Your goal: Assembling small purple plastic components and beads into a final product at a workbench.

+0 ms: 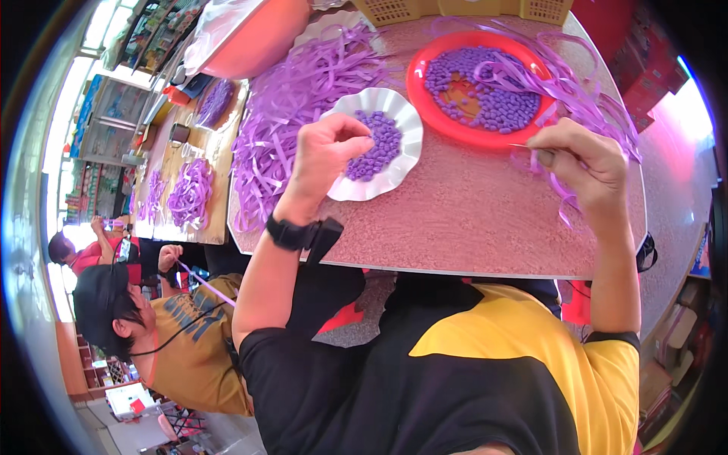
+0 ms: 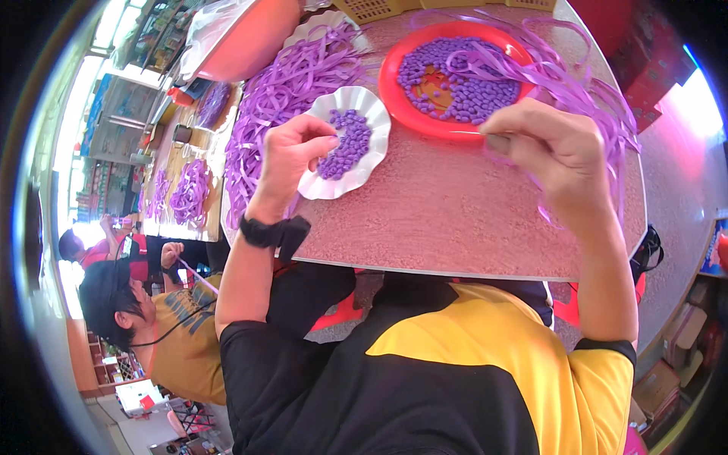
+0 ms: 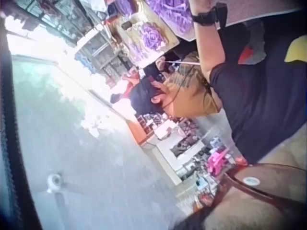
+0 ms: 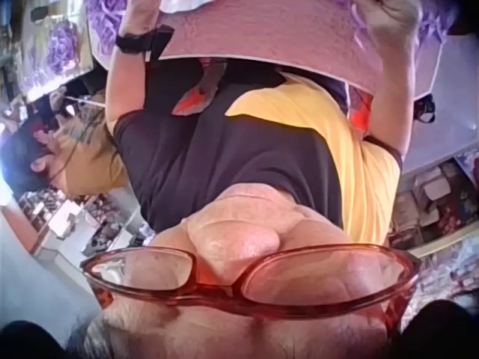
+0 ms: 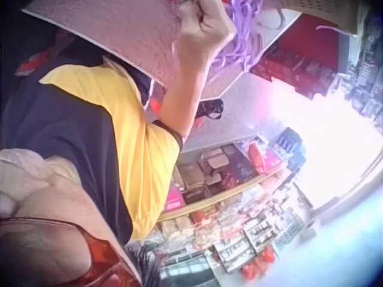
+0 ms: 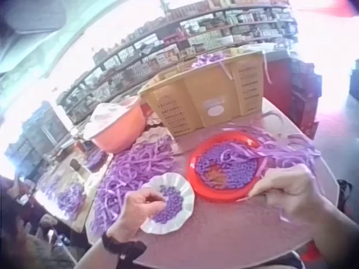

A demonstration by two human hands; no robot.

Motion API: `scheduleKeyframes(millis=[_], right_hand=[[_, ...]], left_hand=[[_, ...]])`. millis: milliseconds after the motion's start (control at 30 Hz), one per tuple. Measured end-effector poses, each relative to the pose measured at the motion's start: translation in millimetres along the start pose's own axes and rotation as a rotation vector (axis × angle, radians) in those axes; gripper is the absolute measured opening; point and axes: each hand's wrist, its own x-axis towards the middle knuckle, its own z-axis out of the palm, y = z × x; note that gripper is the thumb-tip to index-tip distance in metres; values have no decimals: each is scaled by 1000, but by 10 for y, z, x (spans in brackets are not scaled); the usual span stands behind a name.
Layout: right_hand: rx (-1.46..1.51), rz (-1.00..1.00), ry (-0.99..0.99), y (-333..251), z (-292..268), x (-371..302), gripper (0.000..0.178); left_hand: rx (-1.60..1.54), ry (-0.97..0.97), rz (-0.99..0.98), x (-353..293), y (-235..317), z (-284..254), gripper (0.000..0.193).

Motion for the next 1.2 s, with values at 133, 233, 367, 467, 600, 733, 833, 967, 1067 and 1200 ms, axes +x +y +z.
scheduleKeyframes(millis=[133, 233, 367, 467, 600, 733, 833, 967, 1067, 1200], right_hand=[[-41, -43, -42, 32, 212, -35, 28], [-54, -61, -91, -36, 295, -43, 30], [-71, -89, -74, 1, 350, -67, 27], [-104, -61, -78, 6, 337, -76, 25], [-130, -43, -99, -7, 339, -77, 24], [-62, -52, -97, 13, 392, -72, 24], [-117, -1, -106, -17, 412, -74, 24], [-133, -4, -134, -33, 426, -77, 24], [-106, 7, -114, -14, 442, -86, 25], [-133, -45, -140, -46, 416, -63, 26]], left_hand=[[-543, -73, -14, -228, 326, 312, 12], [-622, -98, 57, -342, 364, 622, 14], [-640, -58, 129, -410, 387, 921, 16], [-646, -28, 132, -436, 390, 1008, 17], [-688, -43, 125, -454, 375, 1065, 17], [-690, -12, 147, -475, 349, 1101, 15], [-725, 14, 151, -500, 318, 1138, 13], [-739, 13, 117, -520, 301, 1174, 14], [-770, 43, 125, -540, 298, 1193, 14], [-744, 35, 168, -536, 284, 1181, 16]])
